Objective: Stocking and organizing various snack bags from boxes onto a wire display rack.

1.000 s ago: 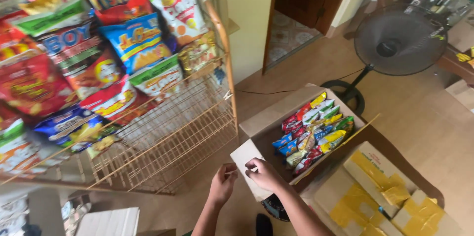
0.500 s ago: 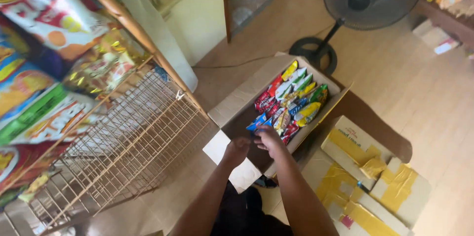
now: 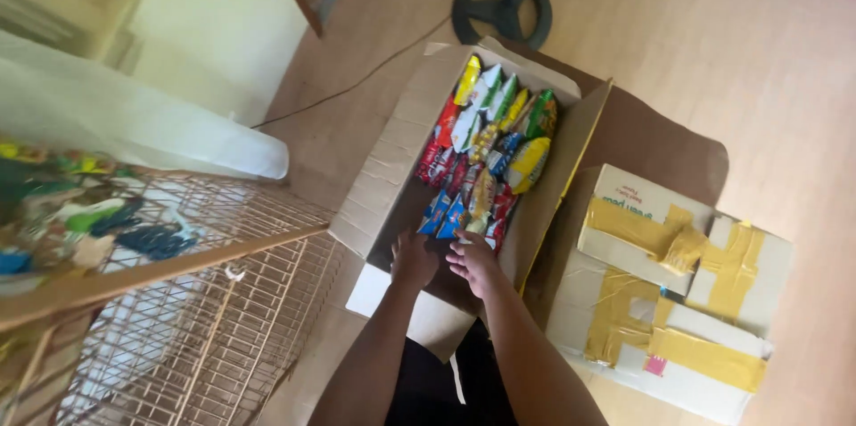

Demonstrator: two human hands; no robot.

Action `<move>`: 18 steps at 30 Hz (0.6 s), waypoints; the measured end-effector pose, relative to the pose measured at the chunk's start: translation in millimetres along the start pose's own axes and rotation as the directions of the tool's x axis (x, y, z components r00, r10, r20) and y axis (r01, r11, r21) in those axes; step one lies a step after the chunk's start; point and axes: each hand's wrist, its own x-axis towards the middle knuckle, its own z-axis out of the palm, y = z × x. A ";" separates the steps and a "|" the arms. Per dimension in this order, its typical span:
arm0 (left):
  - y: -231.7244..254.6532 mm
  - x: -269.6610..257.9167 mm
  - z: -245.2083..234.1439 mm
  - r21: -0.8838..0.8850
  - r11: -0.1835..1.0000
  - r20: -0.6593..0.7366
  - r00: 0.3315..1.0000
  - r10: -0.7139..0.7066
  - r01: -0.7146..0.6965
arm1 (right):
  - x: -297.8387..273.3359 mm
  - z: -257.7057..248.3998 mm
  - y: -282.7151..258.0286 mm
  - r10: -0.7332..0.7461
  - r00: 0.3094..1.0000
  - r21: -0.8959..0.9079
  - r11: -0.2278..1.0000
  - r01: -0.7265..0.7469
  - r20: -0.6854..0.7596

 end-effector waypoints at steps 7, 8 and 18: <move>-46.8 45.0 41.6 -0.042 0.974 -0.045 0.974 0.220 -0.222 | -14.9 -10.1 -7.2 -0.004 1.000 -0.027 1.000 0.004 0.007; -34.3 33.6 24.9 -0.048 0.972 -0.103 0.969 0.224 -0.230 | -13.3 -10.3 -9.1 -0.008 1.000 -0.024 1.000 0.008 0.018; 5.0 -82.0 -50.6 -0.052 0.846 -0.584 0.703 0.406 -0.531 | 4.9 -26.3 -0.1 -0.374 0.910 -0.167 0.900 0.403 0.179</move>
